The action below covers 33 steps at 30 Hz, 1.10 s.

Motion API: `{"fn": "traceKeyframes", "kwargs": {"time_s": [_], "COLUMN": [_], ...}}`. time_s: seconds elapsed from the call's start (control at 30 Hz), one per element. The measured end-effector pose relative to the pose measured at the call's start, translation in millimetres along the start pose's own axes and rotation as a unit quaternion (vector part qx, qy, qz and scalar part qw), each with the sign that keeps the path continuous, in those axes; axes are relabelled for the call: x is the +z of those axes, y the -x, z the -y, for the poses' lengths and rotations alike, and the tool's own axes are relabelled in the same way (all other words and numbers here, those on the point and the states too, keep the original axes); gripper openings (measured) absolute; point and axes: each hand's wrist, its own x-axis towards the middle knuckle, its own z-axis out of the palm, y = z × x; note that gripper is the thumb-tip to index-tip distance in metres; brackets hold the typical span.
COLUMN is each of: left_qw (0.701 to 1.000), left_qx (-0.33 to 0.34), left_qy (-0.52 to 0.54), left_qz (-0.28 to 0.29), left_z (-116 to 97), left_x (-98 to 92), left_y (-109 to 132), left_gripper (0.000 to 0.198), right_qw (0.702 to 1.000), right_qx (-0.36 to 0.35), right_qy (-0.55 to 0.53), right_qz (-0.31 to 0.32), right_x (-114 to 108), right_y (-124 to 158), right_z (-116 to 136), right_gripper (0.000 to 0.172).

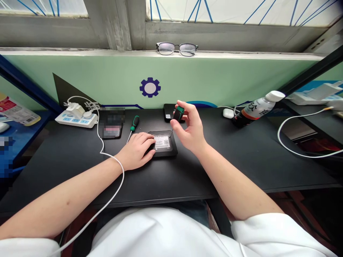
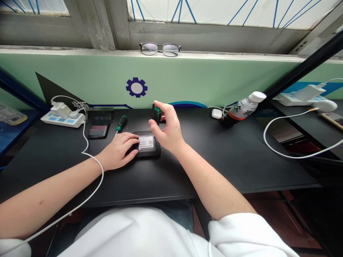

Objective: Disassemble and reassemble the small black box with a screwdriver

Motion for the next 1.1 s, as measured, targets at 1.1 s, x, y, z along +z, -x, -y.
{"fn": "traceKeyframes", "kwargs": {"time_s": [1.1], "left_qw": [1.0], "left_qx": [0.006], "left_qy": [-0.005], "left_qz": [0.0], "left_z": [0.5], "left_x": [-0.1], "left_y": [1.2], "left_gripper": [0.03], "right_qw": [0.999], "right_qx": [-0.013], "right_qy": [0.002], "right_qz": [-0.052], "right_x": [3.2], "right_y": [1.7], "right_z": [-3.7], "right_gripper": [0.054]}}
